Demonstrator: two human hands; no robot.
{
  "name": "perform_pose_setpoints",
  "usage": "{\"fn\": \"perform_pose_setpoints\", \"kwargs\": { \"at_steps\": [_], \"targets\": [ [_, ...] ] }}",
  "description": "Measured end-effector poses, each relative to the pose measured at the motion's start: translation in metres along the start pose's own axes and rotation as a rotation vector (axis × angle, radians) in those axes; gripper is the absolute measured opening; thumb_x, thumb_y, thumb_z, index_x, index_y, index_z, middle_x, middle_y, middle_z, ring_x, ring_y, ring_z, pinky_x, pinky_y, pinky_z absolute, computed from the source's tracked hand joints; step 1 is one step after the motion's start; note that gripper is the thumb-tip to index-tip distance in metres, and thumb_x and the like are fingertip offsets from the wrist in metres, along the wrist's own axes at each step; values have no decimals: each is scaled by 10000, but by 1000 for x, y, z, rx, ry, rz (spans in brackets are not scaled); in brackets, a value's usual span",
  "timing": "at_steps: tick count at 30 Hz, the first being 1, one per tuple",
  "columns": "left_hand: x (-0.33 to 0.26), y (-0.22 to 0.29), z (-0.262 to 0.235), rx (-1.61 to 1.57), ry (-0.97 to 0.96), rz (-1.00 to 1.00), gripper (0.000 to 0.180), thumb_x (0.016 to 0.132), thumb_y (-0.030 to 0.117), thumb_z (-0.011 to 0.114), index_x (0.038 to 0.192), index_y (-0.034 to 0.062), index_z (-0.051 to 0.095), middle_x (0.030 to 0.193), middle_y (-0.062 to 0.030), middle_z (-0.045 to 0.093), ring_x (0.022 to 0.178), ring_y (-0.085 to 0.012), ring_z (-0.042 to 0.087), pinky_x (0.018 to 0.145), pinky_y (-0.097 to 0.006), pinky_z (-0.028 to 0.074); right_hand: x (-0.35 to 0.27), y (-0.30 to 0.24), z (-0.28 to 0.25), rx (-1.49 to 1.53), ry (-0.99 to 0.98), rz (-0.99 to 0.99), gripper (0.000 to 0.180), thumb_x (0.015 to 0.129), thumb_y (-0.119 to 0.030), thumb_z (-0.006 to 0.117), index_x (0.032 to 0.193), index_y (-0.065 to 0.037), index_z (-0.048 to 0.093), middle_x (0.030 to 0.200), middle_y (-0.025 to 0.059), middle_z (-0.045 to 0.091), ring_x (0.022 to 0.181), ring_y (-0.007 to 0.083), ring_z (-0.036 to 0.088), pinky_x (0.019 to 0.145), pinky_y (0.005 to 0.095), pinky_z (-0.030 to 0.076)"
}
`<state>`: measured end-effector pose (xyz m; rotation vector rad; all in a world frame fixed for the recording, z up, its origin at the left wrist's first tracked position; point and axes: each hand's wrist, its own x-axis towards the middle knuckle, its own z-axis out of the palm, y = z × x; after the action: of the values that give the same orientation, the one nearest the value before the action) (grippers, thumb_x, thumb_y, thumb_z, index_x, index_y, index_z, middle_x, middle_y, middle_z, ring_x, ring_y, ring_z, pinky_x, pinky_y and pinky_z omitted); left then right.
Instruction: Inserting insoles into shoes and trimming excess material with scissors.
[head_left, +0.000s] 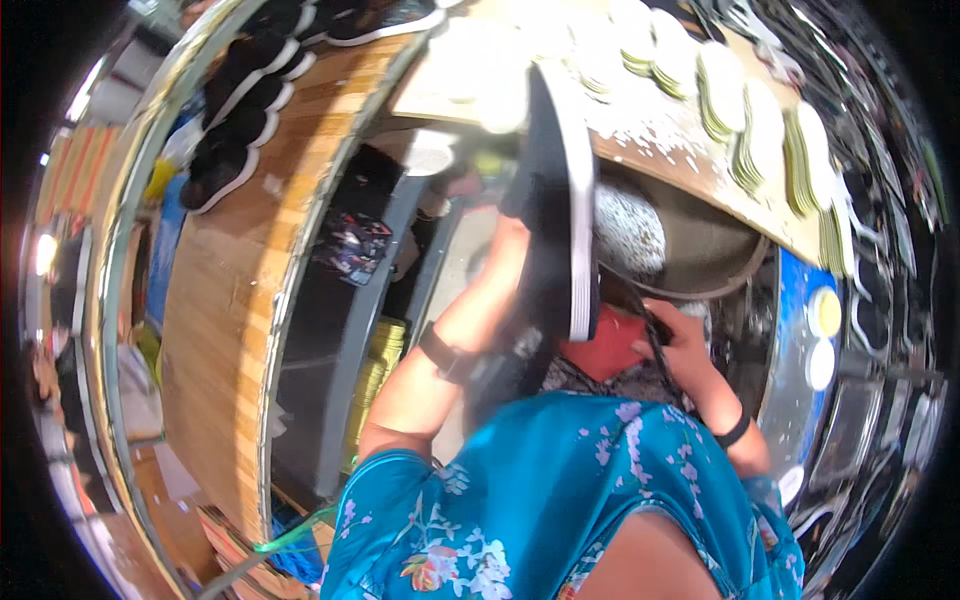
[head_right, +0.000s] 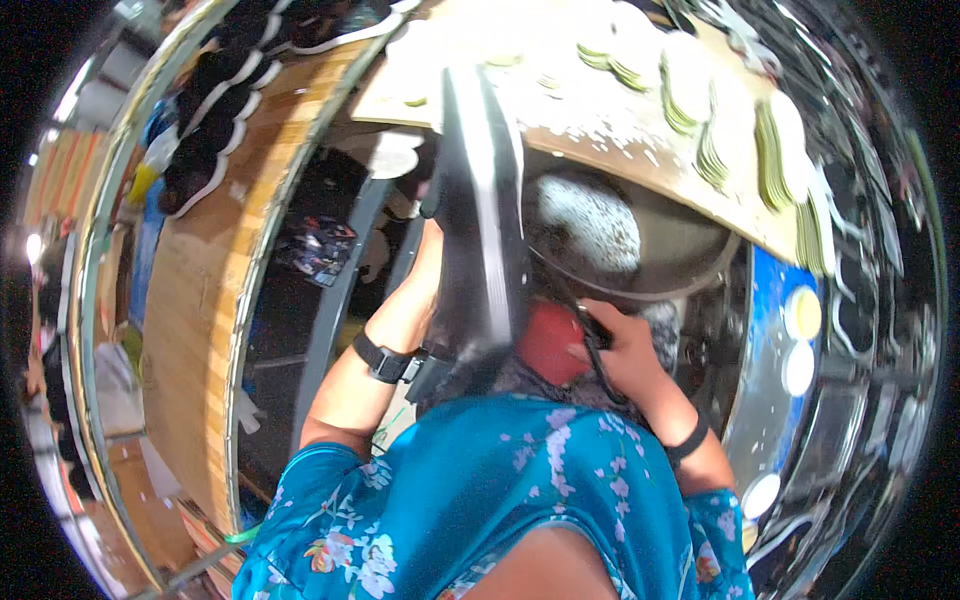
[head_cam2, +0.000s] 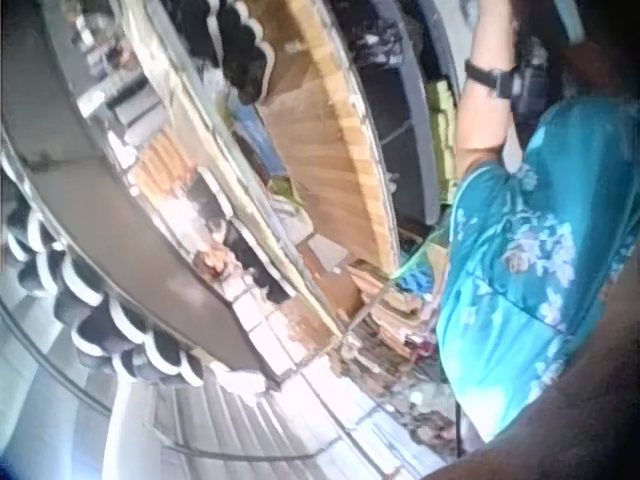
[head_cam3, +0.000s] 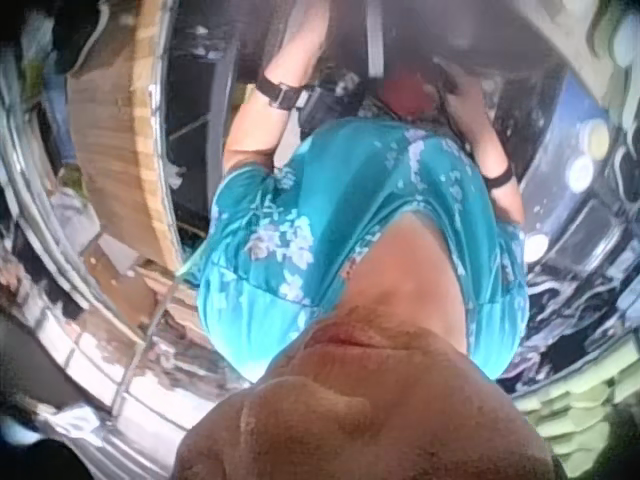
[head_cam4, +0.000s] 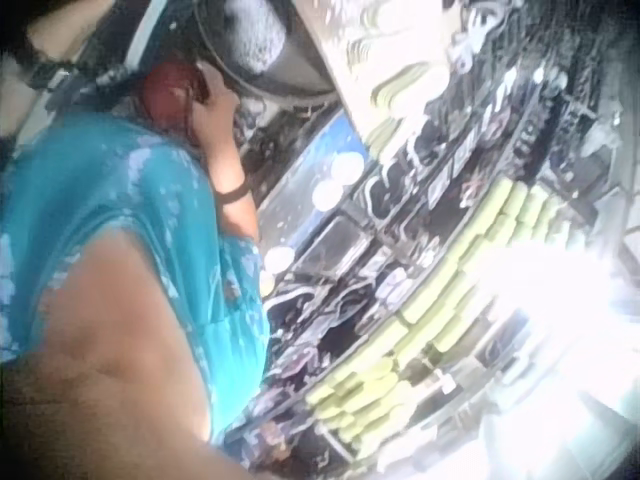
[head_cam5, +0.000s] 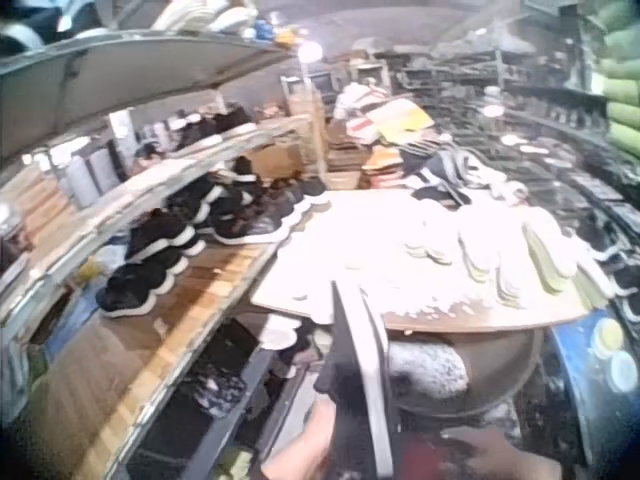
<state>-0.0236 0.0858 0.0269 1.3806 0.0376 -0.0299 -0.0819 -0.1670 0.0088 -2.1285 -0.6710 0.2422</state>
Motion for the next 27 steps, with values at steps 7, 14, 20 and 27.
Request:
{"fn": "perform_pose_setpoints", "kwargs": {
  "at_steps": [7,14,20,27],
  "targets": [
    [-101,110,-159,1459,332,490,64,628,18,514,657,-37,527,691,-223,528,667,-403,534,600,-462,438,38,28,-20,324,-38,715,521,713,-49,684,1193,-4,485,837,87,634,796,173,576,731,278,452],
    [-271,176,-432,1904,1071,-310,261,805,239,566,791,-22,571,853,-245,574,870,-410,542,740,-458,423,60,36,-4,115,-23,443,531,666,1,704,1160,15,511,936,109,633,848,157,573,750,275,452],
    [-430,124,-574,2441,354,-476,349,841,258,491,1059,-12,528,1083,-223,560,989,-341,555,824,-408,462,67,16,-1,115,-71,398,516,665,-66,730,1142,-24,538,973,125,633,887,179,586,774,302,456],
    [-246,123,-487,1989,1032,-273,302,816,157,522,1059,-21,541,1047,-214,571,966,-324,561,814,-389,461,45,17,-27,69,68,366,535,791,-276,643,1257,-86,460,1048,126,610,864,226,604,755,330,489]
  ]
}}
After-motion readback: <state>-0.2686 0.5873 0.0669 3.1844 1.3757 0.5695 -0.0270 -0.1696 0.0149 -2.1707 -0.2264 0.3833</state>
